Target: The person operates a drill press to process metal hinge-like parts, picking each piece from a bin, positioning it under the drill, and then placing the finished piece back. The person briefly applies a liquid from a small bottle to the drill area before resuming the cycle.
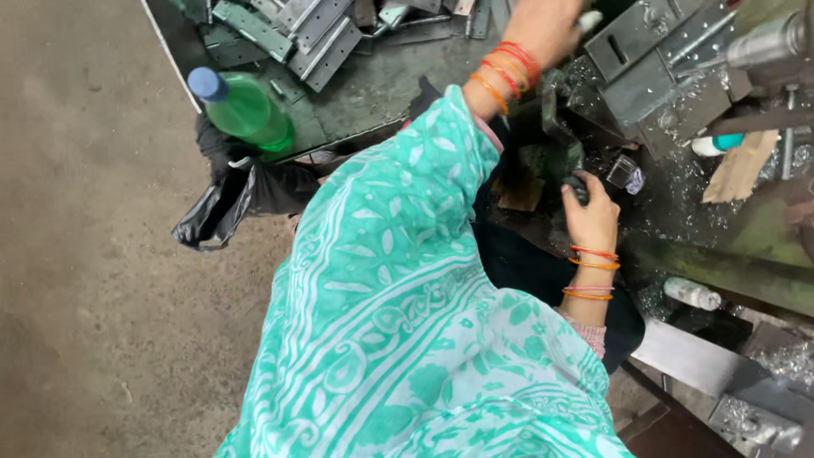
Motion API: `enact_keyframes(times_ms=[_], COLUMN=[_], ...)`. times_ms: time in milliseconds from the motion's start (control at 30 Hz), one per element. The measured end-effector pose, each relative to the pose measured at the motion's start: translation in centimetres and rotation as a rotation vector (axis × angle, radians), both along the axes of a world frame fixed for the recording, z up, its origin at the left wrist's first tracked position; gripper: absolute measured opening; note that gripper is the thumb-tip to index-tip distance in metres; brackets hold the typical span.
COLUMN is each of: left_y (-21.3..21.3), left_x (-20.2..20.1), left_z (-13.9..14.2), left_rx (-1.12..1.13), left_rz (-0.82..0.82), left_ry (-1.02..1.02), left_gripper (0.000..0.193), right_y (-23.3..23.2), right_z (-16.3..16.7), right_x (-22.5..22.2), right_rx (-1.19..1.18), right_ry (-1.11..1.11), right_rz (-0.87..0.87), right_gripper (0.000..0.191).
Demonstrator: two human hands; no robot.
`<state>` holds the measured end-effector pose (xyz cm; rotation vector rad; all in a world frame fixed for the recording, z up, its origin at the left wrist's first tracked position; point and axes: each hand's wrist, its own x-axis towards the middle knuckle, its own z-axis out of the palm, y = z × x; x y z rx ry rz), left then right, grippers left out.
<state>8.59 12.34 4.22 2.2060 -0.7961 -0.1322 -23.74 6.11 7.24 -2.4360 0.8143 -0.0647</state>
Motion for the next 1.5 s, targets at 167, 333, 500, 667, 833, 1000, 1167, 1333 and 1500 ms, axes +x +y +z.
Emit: enact_keyframes(times_ms=[167,333,500,667,833,1000,1167,1333,1500], left_y=[16.2,27.8,30.4,30.2,26.9,18.1,4.8,-2.0,-4.1], left_x=[2.9,1.6,1.4,2.4,2.7,3.4,-3.1,-8.9,-8.9], left_z=[-7.9,-11.8,-11.9,-12.3,-13.2,-10.2,-4.8,-4.7,-5.8], left_rx=[0.202,0.548,0.512,0.077,-0.391,-0.855,-0.525,0.240,0.502], left_rz=[0.316,0.581,0.468,0.651,0.772,0.303,-0.071,-0.547,-0.613], left_ry=[-0.440,-0.589,-0.465,-0.225,0.349,0.448,0.148,-0.504,-0.534], left_gripper=[0.034,0.030,0.032,0.048,0.066,0.066,0.058,0.065,0.056], right_y=[1.2,1.3,1.2,1.8,2.9,4.2,4.3,4.0,3.7], right_z=[2.7,2.7,2.3,1.5,0.7,0.3,-0.5,-1.9,-3.2], right_x=[1.5,1.5,1.4,1.4,1.8,2.5,2.5,2.2,2.2], right_rx=[-0.022,-0.016,-0.026,0.002,0.004,0.033,0.033,-0.027,-0.050], right_ry=[0.001,0.050,0.058,0.009,0.013,0.027,0.002,0.006,0.049], right_rz=[0.022,-0.013,-0.027,-0.025,-0.058,-0.103,-0.097,-0.096,-0.086], right_gripper=[0.039,0.038,0.038,0.039,0.040,0.042,0.043,0.049,0.056])
